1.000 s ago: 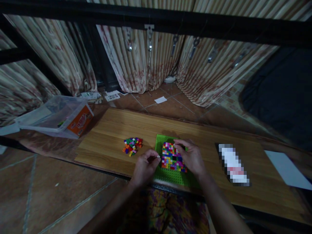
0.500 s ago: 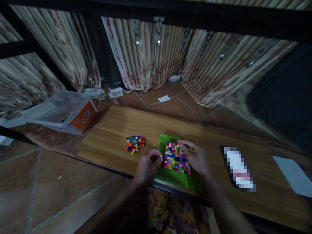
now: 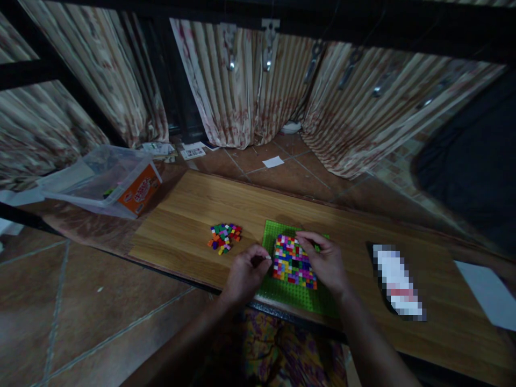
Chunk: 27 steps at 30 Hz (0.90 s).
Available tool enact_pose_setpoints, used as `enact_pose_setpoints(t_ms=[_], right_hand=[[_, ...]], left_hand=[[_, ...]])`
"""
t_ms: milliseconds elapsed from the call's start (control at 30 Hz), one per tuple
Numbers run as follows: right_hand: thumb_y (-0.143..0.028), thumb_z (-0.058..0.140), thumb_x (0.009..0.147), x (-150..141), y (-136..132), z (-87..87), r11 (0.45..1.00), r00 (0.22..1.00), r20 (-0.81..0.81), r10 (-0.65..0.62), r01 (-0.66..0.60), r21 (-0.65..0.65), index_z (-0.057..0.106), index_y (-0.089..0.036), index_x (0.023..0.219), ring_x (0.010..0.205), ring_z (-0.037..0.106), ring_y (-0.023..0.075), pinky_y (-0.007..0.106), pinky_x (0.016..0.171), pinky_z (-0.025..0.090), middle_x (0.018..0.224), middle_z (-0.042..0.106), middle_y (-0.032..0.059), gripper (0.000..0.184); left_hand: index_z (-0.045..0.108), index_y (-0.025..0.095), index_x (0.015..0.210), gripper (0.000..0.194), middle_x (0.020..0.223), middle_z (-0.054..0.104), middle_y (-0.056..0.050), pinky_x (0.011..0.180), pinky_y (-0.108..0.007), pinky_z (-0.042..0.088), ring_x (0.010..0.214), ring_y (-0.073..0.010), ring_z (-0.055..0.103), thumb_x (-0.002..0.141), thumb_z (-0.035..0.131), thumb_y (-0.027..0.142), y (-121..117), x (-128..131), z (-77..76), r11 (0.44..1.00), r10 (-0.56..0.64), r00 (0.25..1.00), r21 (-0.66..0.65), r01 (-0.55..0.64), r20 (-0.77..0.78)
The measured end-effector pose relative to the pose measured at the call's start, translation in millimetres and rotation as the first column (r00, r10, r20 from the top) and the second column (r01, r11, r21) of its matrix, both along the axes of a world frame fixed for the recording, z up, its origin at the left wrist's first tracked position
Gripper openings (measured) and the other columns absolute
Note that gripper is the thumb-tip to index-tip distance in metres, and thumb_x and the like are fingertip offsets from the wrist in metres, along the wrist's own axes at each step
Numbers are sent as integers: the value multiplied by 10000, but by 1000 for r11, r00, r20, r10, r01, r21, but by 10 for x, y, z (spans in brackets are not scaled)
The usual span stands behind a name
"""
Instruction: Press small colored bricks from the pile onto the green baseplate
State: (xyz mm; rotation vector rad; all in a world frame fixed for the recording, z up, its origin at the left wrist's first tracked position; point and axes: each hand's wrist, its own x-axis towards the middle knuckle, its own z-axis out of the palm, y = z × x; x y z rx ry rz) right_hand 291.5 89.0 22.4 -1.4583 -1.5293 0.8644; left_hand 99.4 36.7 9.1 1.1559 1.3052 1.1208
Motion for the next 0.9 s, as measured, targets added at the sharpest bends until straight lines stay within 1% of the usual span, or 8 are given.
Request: enact_pose_setpoints(t_ms=[167, 333, 567, 733, 900], right_hand=[[-410, 665, 750, -28, 0, 0, 1000, 998, -60, 20, -21, -16, 738, -239, 915, 896, 666, 222, 381, 833, 496, 959, 740, 41, 248], [-384, 672, 745, -62, 7, -3, 998, 995, -88, -45, 40, -55, 747, -239, 874, 865, 677, 220, 376, 811, 505, 917, 750, 35, 208], [-394, 706, 709, -95, 6, 12, 994, 989, -120, -92, 83, -77, 750, -230, 868, 840, 685, 220, 388, 809, 524, 889, 754, 40, 232], [-395, 719, 698, -83, 22, -5, 993, 985, -154, -75, 60, -99, 743, -229, 914, 816, 686, 212, 387, 785, 537, 896, 753, 44, 273], [-374, 716, 710, -66, 46, -5, 994, 986, -164, -30, 13, -104, 741, -234, 927, 842, 681, 208, 386, 813, 524, 931, 749, 42, 260]], left_hand=[[597, 178, 755, 86, 675, 569, 18, 595, -200, 411, 637, -115, 536, 755, 625, 259, -1, 0, -31, 1000, 0, 1000, -1, 0, 21], [597, 177, 770, 75, 683, 569, 19, 594, -200, 411, 640, -114, 533, 763, 619, 249, 0, 0, -35, 1000, 0, 1000, -2, 0, -8], [604, 180, 745, 75, 669, 574, 17, 593, -203, 413, 639, -119, 541, 758, 619, 253, 5, -1, -40, 1000, 3, 1000, -1, -3, -25], [610, 183, 752, 79, 677, 588, 14, 601, -204, 425, 646, -123, 554, 753, 630, 259, -2, 3, -58, 1000, 2, 1000, -8, -2, -25], [605, 179, 759, 72, 683, 589, 17, 603, -201, 431, 643, -119, 557, 761, 626, 248, -7, 15, -57, 1000, 19, 999, 1, -19, -25]])
